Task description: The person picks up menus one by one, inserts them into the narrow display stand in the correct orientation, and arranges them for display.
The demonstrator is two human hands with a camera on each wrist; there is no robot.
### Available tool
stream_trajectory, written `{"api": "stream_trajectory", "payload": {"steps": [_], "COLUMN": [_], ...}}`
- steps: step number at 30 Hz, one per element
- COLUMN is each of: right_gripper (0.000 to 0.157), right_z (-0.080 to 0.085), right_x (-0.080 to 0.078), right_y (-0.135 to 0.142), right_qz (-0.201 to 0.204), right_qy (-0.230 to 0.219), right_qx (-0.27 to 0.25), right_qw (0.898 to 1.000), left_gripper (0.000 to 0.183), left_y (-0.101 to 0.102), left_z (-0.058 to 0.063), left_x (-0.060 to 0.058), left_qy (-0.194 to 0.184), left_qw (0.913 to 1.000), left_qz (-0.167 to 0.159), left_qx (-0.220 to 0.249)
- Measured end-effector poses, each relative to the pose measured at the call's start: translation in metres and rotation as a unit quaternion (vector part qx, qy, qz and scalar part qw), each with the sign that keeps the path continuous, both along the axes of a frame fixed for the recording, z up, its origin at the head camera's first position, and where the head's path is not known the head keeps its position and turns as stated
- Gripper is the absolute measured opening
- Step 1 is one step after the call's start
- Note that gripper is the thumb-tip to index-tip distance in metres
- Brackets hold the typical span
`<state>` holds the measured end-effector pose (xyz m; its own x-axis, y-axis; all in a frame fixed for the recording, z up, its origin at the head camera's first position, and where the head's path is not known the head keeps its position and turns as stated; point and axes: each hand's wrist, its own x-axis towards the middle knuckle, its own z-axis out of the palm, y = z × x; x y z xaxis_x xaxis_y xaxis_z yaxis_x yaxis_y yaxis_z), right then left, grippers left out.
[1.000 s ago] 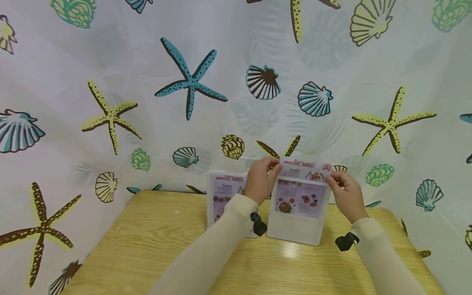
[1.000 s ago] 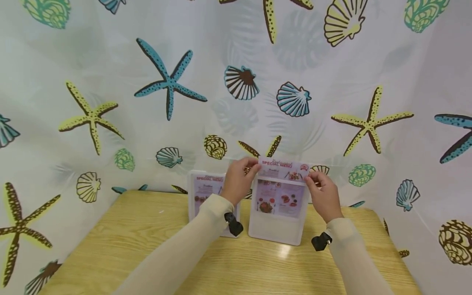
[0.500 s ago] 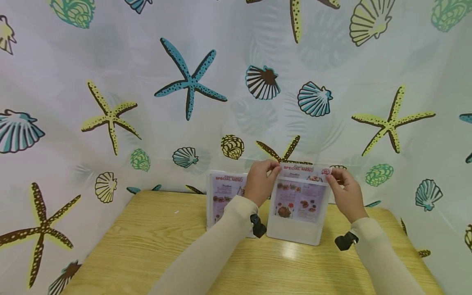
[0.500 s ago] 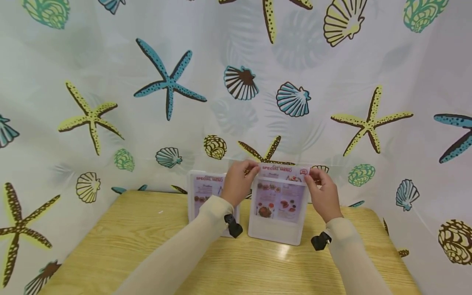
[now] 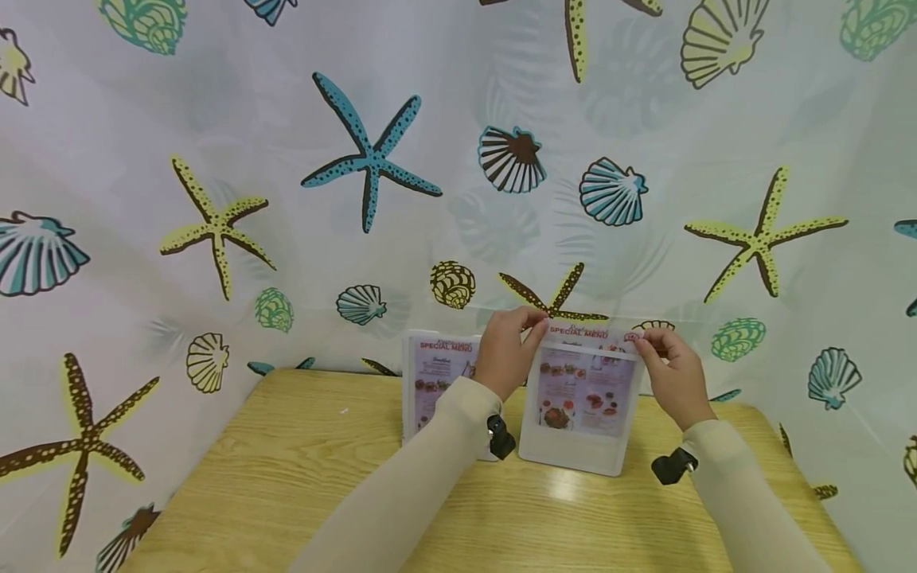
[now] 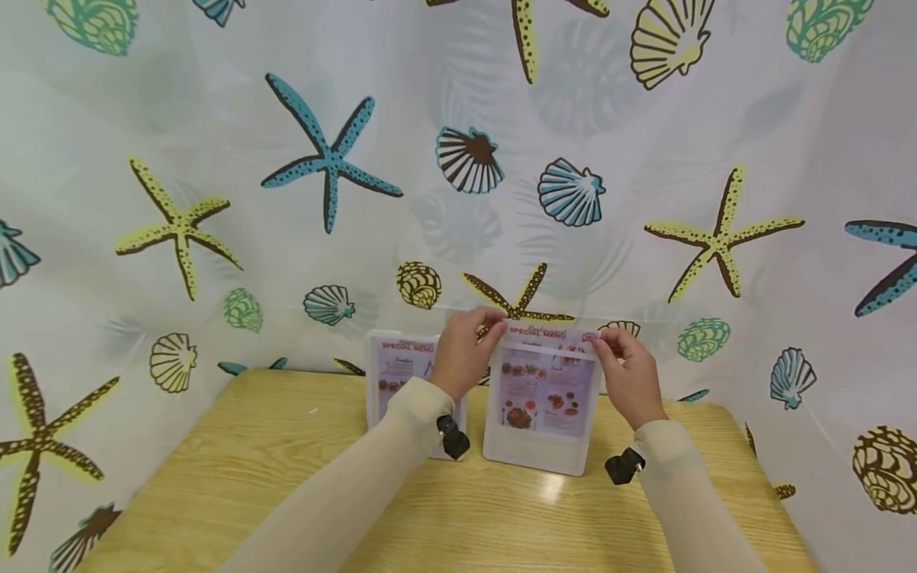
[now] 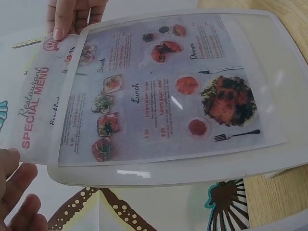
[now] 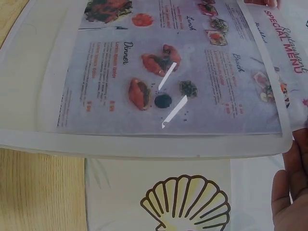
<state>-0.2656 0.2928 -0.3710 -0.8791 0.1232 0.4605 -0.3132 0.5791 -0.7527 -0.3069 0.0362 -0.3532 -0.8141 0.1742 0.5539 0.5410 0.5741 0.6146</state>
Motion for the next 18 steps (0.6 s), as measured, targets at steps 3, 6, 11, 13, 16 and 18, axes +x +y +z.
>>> {"api": "stream_trajectory", "payload": {"steps": [3, 6, 11, 13, 16, 18], "right_gripper": [0.034, 0.035, 0.039, 0.039, 0.038, 0.037], "right_z": [-0.0014, -0.002, -0.0014, -0.0011, -0.0007, -0.0008], "right_x": [-0.0002, -0.0004, 0.0013, 0.0015, 0.0018, 0.0018], "right_y": [0.0003, 0.0004, -0.0004, -0.0007, -0.0012, -0.0013], "right_qz": [0.002, 0.006, 0.017, 0.018, 0.014, 0.012], "right_qy": [-0.002, -0.008, -0.023, -0.022, -0.016, -0.014], "right_qx": [0.003, 0.008, 0.0, -0.004, -0.007, -0.01], "right_qw": [1.0, 1.0, 1.0, 1.0, 1.0, 1.0], "left_gripper": [0.022, 0.019, 0.018, 0.018, 0.019, 0.019], "left_y": [-0.0002, -0.0012, -0.0019, -0.0022, -0.0019, -0.0018], "left_z": [0.0019, 0.0038, 0.0022, 0.0007, -0.0012, -0.0016], "left_x": [0.0001, -0.0002, -0.0011, -0.0009, -0.0006, 0.0001], "left_qy": [0.0, 0.003, 0.008, 0.008, 0.007, 0.008], "left_qw": [1.0, 1.0, 0.9998, 0.9997, 0.9994, 0.9993], "left_qz": [-0.002, -0.003, 0.004, 0.006, 0.006, 0.006], "left_qx": [0.001, 0.002, -0.016, -0.024, -0.033, -0.035]}}
